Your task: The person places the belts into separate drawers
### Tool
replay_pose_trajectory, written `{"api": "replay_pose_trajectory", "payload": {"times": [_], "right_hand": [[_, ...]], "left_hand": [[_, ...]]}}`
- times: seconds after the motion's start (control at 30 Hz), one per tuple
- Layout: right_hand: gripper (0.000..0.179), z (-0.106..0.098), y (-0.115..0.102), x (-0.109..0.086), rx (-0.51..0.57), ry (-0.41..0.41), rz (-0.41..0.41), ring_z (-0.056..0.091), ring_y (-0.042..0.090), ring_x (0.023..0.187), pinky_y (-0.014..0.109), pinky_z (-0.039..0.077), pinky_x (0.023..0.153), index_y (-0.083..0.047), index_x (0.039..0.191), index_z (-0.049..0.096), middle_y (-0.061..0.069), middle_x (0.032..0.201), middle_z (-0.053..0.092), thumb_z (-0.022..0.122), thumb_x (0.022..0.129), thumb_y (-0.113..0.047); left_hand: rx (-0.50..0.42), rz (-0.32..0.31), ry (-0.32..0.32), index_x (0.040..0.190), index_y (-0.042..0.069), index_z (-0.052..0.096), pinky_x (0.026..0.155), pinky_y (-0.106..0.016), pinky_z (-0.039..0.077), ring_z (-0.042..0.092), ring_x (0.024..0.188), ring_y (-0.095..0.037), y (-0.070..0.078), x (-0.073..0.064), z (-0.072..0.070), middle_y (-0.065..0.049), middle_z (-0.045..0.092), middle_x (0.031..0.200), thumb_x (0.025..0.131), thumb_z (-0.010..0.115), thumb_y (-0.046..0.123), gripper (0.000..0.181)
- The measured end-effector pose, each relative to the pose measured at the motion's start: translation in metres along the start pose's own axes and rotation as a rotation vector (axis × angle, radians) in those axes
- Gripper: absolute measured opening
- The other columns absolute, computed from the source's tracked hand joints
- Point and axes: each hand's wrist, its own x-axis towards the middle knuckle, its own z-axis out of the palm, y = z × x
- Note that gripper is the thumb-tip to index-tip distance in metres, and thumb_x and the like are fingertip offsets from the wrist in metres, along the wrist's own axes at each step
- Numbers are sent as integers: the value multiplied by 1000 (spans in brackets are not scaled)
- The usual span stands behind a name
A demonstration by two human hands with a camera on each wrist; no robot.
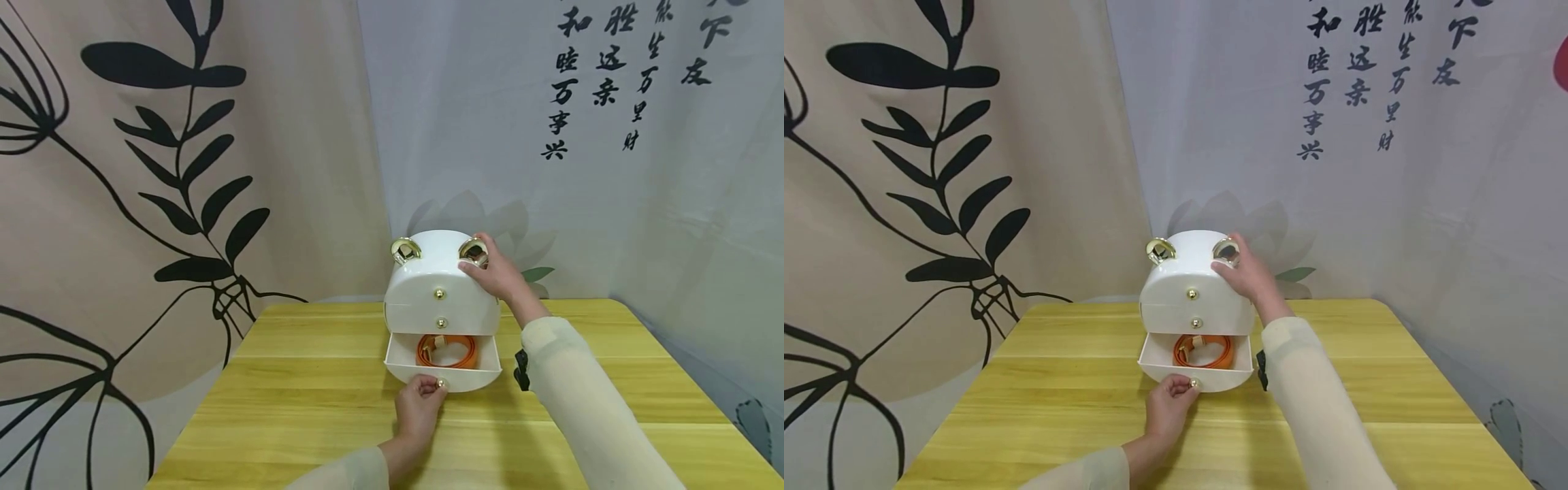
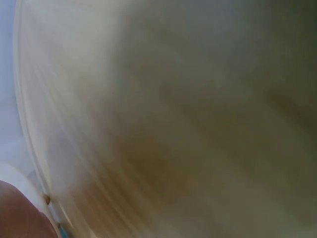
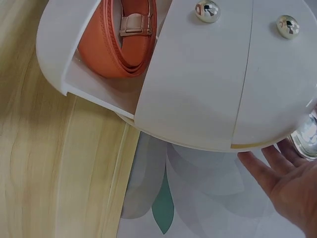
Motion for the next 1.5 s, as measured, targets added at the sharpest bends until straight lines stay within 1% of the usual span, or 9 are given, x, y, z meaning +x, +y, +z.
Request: {"api": "replay_pose_trajectory", "payload": {"times": [0.03,0.27,0.53,0.73,1.13,1.5], "right_hand": [[77,0,0,0,0,0,0,56,47,114,59,45,89,-20,157,11,32,127,55,57,100,-42],[77,0,1,0,-3,1,-5,55,46,115,60,45,90,-20,158,11,32,129,54,56,100,-43],[77,1,1,0,-11,8,-16,57,45,112,58,47,87,-20,158,11,31,126,55,56,100,-44],[77,1,-1,1,-12,10,-16,57,45,111,58,46,87,-19,157,11,32,125,55,57,99,-43],[76,1,-1,0,-6,12,-7,56,47,114,60,44,91,-19,157,12,32,133,51,57,100,-41],[76,0,-2,-1,-5,10,-7,56,47,112,60,45,89,-20,157,12,33,130,53,57,100,-42]], "left_hand": [[3,8,-1,85,2,68,64,-22,54,64,71,-9,-1,1,1,0,68,78,79,79,0,13],[4,3,-3,85,4,68,65,-21,53,63,72,-9,-4,8,5,1,68,79,79,80,1,13],[20,36,29,82,3,68,62,-21,52,62,69,-8,-4,17,11,1,68,75,78,80,-1,13],[38,54,44,82,2,69,61,-21,52,61,69,-8,-1,22,12,0,68,75,78,80,-2,13],[67,51,55,82,3,69,64,-24,52,61,70,-8,-1,33,19,1,68,76,80,79,1,12],[65,42,56,82,3,68,63,-23,51,60,70,-8,-2,43,22,2,67,75,79,79,0,12]]}}
